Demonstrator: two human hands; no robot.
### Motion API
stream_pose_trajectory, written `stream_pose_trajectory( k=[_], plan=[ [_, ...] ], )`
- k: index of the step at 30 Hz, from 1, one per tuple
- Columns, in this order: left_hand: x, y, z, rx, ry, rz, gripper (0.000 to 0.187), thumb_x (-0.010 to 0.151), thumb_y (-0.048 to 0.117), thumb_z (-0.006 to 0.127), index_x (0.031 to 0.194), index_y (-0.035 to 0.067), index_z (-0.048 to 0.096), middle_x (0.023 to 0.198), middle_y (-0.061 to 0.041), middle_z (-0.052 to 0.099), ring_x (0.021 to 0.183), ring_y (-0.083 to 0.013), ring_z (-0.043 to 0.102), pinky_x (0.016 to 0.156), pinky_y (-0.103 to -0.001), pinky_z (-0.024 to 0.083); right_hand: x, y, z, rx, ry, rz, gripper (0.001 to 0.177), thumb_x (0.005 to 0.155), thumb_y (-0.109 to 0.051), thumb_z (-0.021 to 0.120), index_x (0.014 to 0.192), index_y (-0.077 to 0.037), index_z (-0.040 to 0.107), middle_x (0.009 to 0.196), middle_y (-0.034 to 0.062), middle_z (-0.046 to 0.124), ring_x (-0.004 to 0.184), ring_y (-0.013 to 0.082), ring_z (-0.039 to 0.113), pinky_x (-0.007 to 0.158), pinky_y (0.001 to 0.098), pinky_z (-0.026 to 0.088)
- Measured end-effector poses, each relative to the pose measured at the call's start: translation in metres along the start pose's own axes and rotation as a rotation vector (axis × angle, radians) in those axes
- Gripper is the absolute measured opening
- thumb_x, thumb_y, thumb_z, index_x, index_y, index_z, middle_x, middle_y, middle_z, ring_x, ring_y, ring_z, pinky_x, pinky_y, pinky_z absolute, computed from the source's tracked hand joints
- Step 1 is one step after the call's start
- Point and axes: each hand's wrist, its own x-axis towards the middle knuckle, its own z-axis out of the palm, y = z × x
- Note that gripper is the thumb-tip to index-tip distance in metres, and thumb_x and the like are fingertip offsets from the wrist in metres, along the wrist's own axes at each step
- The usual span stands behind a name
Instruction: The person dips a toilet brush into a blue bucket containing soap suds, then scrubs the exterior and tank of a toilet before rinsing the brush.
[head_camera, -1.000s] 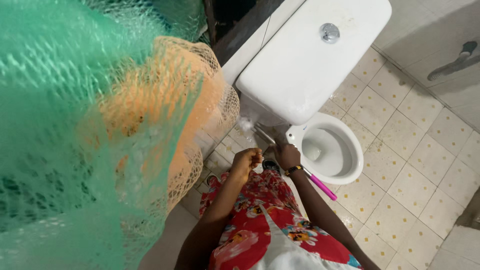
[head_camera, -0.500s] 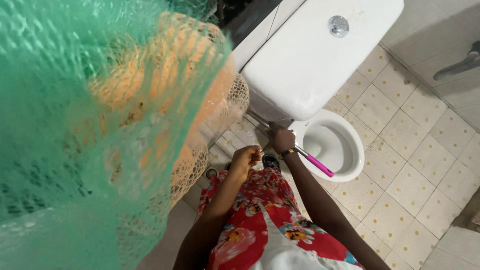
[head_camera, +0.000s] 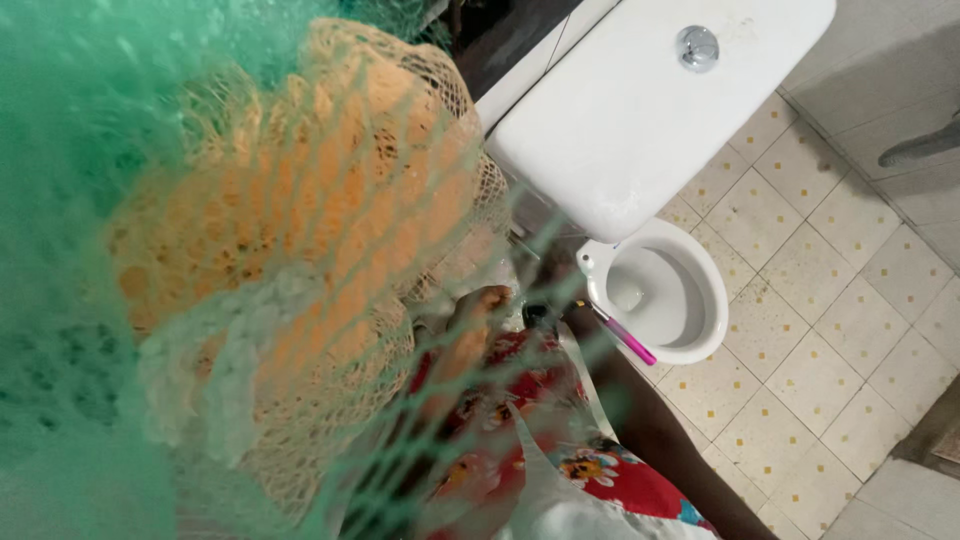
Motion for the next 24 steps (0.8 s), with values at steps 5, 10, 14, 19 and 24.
stream_pose_trajectory(
  k=[5,10,14,19,24],
  plan=[
    [0.012,-0.006,-0.011,-0.011,0.002,0.005,0.019,0.096,0.023,0.065,0.099,0.006,0.073,0.081,-0.003,0.07,0.073,-0.0132,0.067,0.071,-0.027,0.055,-0.028,0.017,-0.024,0.253,0.074,-0.326,0.025,0.093,-0.03,0.067,0.106,-0.01,0.072,0.085,0.0187,0.073,0.072,0.0389,0.071,0.063,0.0495,0.056],
    [0.009,-0.001,0.0,-0.003,0.037,-0.013,0.018,0.094,0.021,0.067,0.098,0.005,0.075,0.079,-0.004,0.071,0.069,-0.0136,0.067,0.065,-0.027,0.051,-0.013,-0.01,-0.054,0.402,0.121,-0.342,0.028,0.102,-0.038,0.064,0.115,-0.014,0.068,0.097,0.0209,0.072,0.083,0.0414,0.071,0.071,0.0508,0.056],
    [-0.009,0.016,0.018,0.024,0.065,-0.01,0.018,0.093,0.018,0.065,0.098,0.005,0.076,0.078,-0.004,0.072,0.066,-0.0129,0.067,0.059,-0.026,0.049,0.003,0.003,-0.022,0.249,-0.042,-0.323,0.03,0.098,-0.034,0.061,0.124,-0.019,0.065,0.098,0.0208,0.073,0.083,0.0432,0.07,0.067,0.0546,0.054],
    [-0.012,0.019,0.019,0.021,0.102,0.011,0.019,0.094,0.016,0.065,0.097,0.001,0.076,0.077,-0.006,0.071,0.066,-0.0139,0.065,0.06,-0.028,0.05,-0.023,0.013,-0.026,0.12,-0.155,-0.276,0.029,0.098,-0.037,0.06,0.125,-0.029,0.067,0.1,0.0192,0.073,0.078,0.04,0.072,0.067,0.0539,0.056],
    [-0.005,0.007,0.016,-0.052,0.058,0.035,0.02,0.095,0.015,0.063,0.101,0.0,0.075,0.082,-0.006,0.071,0.072,-0.015,0.066,0.066,-0.028,0.053,-0.039,-0.019,-0.055,0.255,-0.005,-0.211,0.037,0.102,-0.04,0.055,0.135,-0.025,0.061,0.091,0.0184,0.075,0.071,0.041,0.071,0.063,0.0554,0.054]
  ],
)
